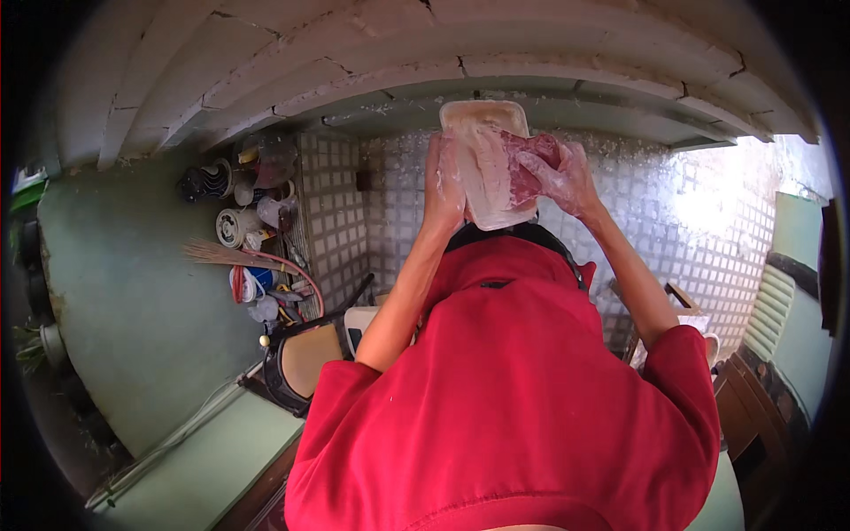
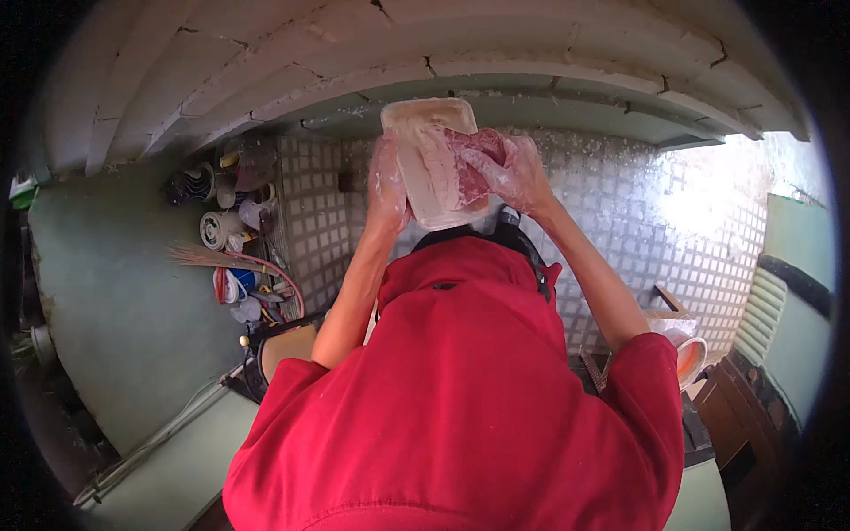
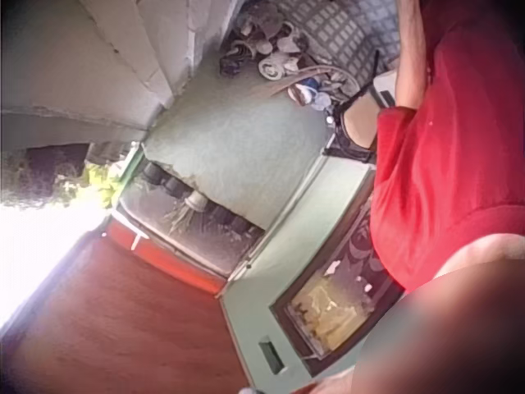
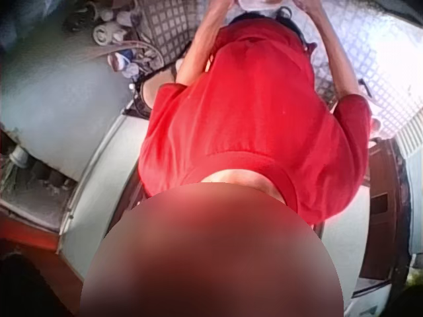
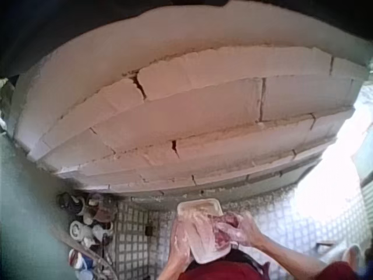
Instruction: Applying plaster or filler to cracks in a concrete ceiling using a putty knife or scraper.
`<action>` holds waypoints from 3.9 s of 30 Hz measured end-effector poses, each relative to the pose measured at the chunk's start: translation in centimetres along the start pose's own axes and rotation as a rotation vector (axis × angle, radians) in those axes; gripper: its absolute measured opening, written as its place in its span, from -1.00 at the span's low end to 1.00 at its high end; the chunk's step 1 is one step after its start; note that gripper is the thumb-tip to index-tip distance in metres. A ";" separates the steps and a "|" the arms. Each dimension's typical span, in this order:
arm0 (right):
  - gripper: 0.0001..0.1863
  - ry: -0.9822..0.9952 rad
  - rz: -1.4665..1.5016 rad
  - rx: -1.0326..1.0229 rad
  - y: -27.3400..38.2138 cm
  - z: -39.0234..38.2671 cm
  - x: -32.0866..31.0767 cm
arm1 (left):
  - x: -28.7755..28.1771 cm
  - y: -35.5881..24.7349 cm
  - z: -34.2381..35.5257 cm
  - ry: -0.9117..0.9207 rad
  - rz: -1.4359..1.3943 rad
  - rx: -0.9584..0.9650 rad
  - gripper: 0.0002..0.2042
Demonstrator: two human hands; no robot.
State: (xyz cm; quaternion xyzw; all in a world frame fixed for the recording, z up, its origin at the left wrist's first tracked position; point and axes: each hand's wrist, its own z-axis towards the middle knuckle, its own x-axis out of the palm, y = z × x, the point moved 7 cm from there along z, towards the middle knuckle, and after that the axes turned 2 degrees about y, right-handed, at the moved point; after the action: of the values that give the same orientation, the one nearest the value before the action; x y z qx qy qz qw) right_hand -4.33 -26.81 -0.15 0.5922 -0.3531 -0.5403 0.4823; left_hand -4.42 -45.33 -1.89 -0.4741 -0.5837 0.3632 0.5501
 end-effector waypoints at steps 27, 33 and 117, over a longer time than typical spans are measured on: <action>-0.52 -0.204 1.474 -0.053 6.5 3.2 -3.3 | -3.7 0.7 1.0 -0.089 -0.385 -0.235 -0.36; -0.50 -0.365 1.414 -0.301 7.2 9.0 -4.0 | -10.5 -0.7 0.2 -0.095 -0.444 -0.200 -0.38; -0.50 -0.761 -1.019 -0.747 16.9 24.4 6.9 | -25.7 -2.4 -7.8 -0.269 -0.486 -0.098 -0.40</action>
State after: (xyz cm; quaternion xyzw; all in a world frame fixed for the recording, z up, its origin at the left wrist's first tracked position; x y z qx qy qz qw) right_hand -25.37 -42.72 15.05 0.2508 0.0303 -0.9497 0.1851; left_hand 1.49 -71.24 -6.24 -0.2937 -0.7651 0.2515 0.5149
